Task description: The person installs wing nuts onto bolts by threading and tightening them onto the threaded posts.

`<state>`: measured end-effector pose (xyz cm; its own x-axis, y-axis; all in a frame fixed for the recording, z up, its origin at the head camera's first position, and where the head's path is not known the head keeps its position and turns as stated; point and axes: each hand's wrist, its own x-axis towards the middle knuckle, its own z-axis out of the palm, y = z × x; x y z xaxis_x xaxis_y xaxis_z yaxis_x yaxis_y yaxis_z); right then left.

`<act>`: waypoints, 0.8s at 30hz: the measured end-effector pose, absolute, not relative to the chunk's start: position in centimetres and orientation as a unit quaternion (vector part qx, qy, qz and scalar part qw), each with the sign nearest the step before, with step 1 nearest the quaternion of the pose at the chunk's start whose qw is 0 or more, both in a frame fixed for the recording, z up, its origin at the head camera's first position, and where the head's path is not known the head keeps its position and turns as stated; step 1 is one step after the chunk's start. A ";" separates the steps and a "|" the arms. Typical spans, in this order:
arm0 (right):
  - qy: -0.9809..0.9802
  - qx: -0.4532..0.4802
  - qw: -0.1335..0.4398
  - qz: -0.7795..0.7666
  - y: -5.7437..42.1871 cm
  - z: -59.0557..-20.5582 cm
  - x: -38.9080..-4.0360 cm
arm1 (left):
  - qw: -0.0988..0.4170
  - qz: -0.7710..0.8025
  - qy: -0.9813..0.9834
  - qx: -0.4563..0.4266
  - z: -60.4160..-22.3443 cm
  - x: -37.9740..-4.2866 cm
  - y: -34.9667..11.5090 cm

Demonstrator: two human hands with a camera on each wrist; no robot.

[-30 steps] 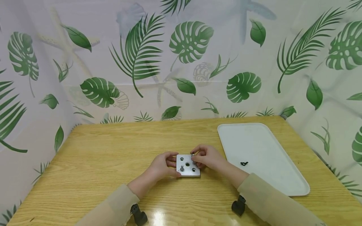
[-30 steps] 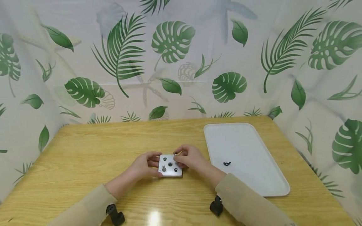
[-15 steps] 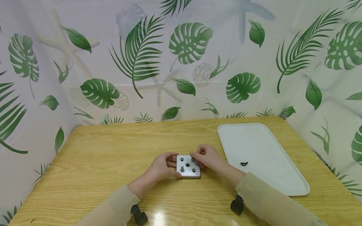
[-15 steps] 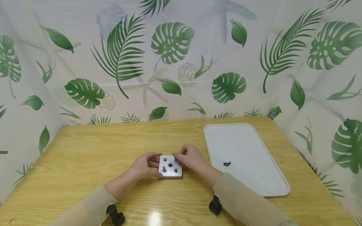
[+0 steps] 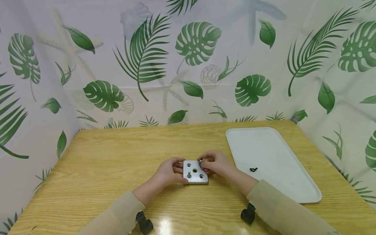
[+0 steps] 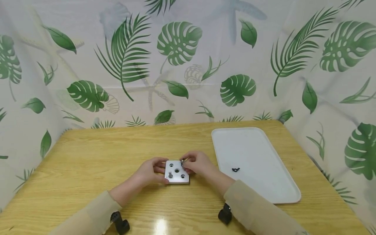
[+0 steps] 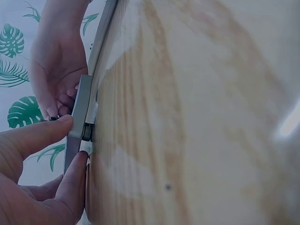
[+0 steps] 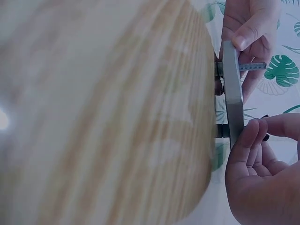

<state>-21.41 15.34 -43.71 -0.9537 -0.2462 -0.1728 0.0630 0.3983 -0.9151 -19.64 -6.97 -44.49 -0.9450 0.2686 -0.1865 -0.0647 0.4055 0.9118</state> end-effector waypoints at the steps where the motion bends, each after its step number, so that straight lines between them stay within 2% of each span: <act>1: 0.827 -0.051 0.140 -0.542 15.3 -43.8 -21.4 | 0.154 0.541 0.824 0.063 -44.5 -19.6 -7.0; 12: 0.877 -0.030 0.097 -0.471 15.0 -43.6 -21.4 | 0.158 0.536 0.827 0.061 -44.5 -19.6 -6.9; 24: 0.856 -0.111 0.110 -0.492 15.6 -44.0 -21.7 | 0.151 0.537 0.828 0.059 -44.5 -19.7 -6.9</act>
<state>-21.73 15.65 -44.01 -0.9511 -0.2983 -0.0797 -0.0814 0.4913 -0.8672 -19.69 -6.91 -44.50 -0.9474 0.2596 -0.1874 -0.0650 0.4169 0.9066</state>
